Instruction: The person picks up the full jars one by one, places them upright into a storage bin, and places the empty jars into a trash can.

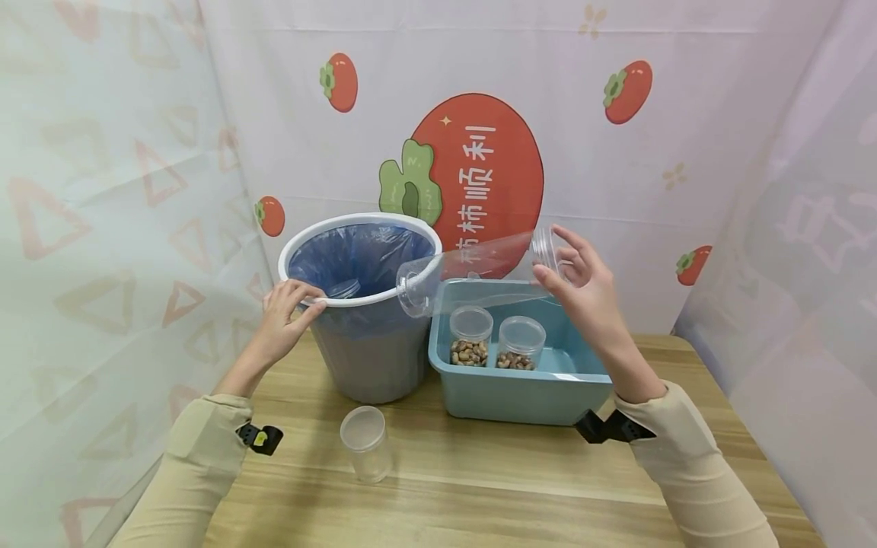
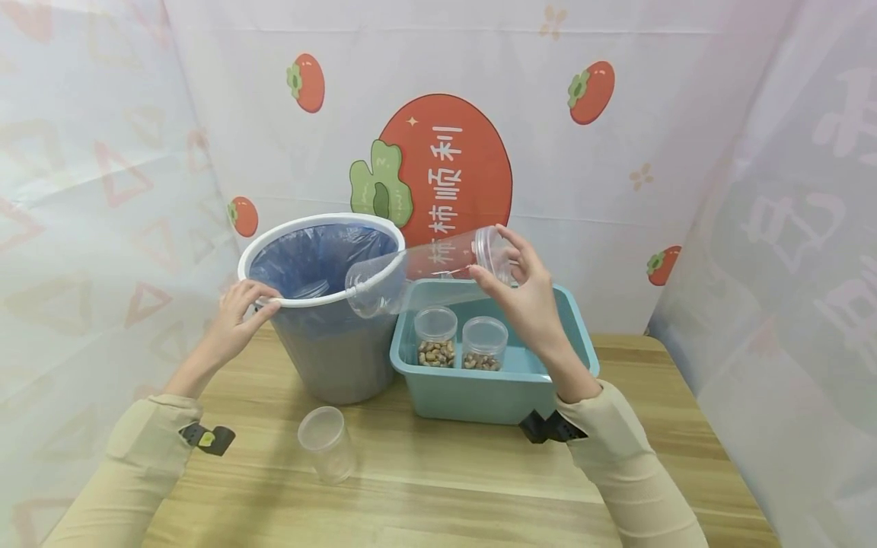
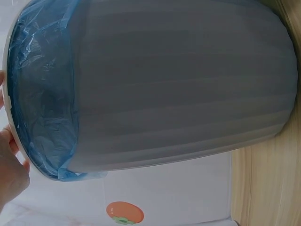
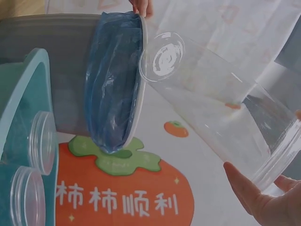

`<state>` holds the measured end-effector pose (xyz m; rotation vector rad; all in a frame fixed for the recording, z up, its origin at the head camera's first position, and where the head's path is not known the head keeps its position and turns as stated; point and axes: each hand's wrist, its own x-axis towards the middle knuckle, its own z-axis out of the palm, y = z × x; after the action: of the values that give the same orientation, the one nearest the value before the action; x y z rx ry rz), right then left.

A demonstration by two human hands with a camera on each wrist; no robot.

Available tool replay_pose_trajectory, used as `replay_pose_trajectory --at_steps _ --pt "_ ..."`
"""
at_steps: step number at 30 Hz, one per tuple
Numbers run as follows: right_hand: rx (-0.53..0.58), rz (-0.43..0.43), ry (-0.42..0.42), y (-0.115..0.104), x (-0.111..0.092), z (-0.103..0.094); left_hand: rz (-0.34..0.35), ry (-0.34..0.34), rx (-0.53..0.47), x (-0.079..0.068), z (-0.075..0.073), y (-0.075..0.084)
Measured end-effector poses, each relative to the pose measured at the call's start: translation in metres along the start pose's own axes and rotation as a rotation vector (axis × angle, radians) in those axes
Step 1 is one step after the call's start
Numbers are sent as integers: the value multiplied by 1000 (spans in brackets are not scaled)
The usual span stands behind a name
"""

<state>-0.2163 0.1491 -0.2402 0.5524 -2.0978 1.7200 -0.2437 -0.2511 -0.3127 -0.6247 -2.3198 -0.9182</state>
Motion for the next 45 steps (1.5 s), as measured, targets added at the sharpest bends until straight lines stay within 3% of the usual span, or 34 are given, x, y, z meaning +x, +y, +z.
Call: replay_pose_trajectory --at_steps 9,16,35,45 --pt "106 21 14 -1 20 19 -7 -6 -10 0 0 1" --pt "103 27 30 -3 34 35 -10 -12 -15 2 0 1" --pt "-51 112 31 2 62 74 8 16 -3 2 1 -5" --pt "-138 96 26 6 67 97 6 26 -11 2 2 -3"
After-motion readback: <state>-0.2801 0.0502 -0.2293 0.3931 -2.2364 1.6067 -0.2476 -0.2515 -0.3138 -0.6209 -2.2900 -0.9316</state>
